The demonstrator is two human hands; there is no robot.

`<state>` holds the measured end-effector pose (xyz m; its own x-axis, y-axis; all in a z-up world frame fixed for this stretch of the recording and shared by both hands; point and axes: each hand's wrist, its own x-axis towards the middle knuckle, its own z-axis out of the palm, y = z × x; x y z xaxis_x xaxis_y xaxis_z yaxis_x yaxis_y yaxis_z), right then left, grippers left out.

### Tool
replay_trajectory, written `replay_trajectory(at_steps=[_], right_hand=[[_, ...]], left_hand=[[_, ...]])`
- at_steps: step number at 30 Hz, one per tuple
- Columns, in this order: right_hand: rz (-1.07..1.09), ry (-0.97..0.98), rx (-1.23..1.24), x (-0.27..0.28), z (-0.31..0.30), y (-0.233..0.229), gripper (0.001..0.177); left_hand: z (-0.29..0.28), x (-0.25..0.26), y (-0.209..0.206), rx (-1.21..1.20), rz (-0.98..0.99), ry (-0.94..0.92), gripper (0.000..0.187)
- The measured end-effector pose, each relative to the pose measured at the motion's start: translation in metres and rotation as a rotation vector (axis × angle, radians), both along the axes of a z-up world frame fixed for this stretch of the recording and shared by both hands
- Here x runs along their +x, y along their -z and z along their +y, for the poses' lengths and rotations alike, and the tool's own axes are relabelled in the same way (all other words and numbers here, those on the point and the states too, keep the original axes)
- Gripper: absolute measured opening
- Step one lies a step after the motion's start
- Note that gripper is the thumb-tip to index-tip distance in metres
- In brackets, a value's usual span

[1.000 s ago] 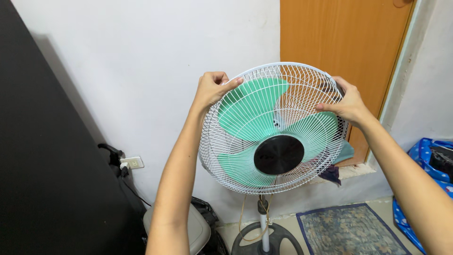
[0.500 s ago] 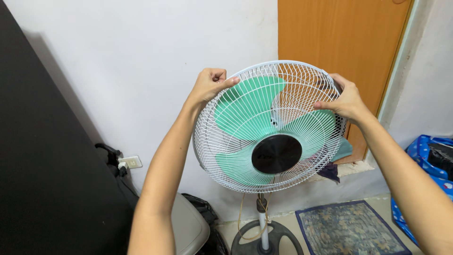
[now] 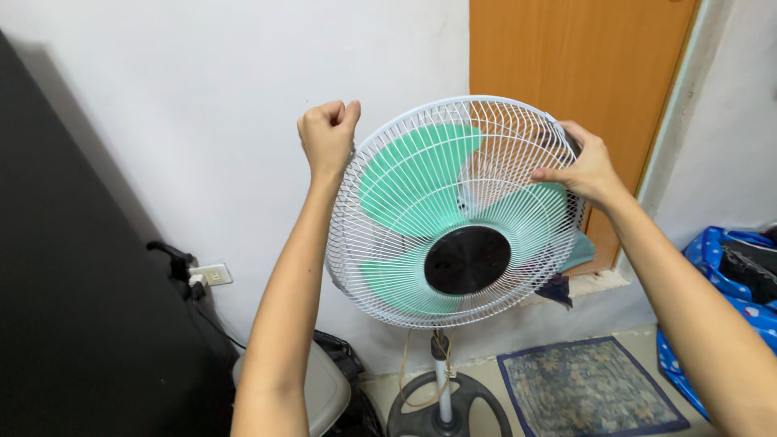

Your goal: The person assembles a standing fan by attaching the motor hub, mounting the green fan blades, securing the blade cap, and fitting the front and rear wire cages. The person repeatedly adjusts and reattaches components to ensure proper alignment.

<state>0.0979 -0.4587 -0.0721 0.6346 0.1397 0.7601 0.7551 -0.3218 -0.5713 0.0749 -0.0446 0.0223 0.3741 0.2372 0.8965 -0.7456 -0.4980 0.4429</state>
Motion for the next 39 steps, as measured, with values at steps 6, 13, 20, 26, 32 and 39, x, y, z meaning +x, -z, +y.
replay_trajectory(at_steps=[6, 13, 20, 26, 32, 39], right_hand=[[-0.136, 0.166, 0.031, 0.012, -0.001, 0.026, 0.109], [-0.066, 0.125, 0.081, 0.005, -0.005, 0.053, 0.118], [0.061, 0.029, 0.156, -0.006, -0.012, 0.074, 0.114], [0.137, 0.025, 0.179, -0.008, -0.012, 0.074, 0.109], [0.105, -0.005, 0.199, -0.008, -0.007, 0.071, 0.107], [0.129, 0.013, 0.204, -0.005, -0.009, 0.072, 0.102]], left_hand=[[-0.014, -0.021, -0.033, 0.240, 0.027, -0.445, 0.028], [-0.148, 0.015, -0.062, 0.746, -0.261, -0.207, 0.014], [-0.254, 0.071, -0.068, 1.253, 0.322, 0.170, 0.026], [-0.266, 0.078, -0.071, 1.363, 0.473, 0.178, 0.038], [-0.271, 0.055, -0.073, 1.440, 0.573, 0.064, 0.059], [-0.281, 0.060, -0.069, 1.578, 0.655, 0.074, 0.084]])
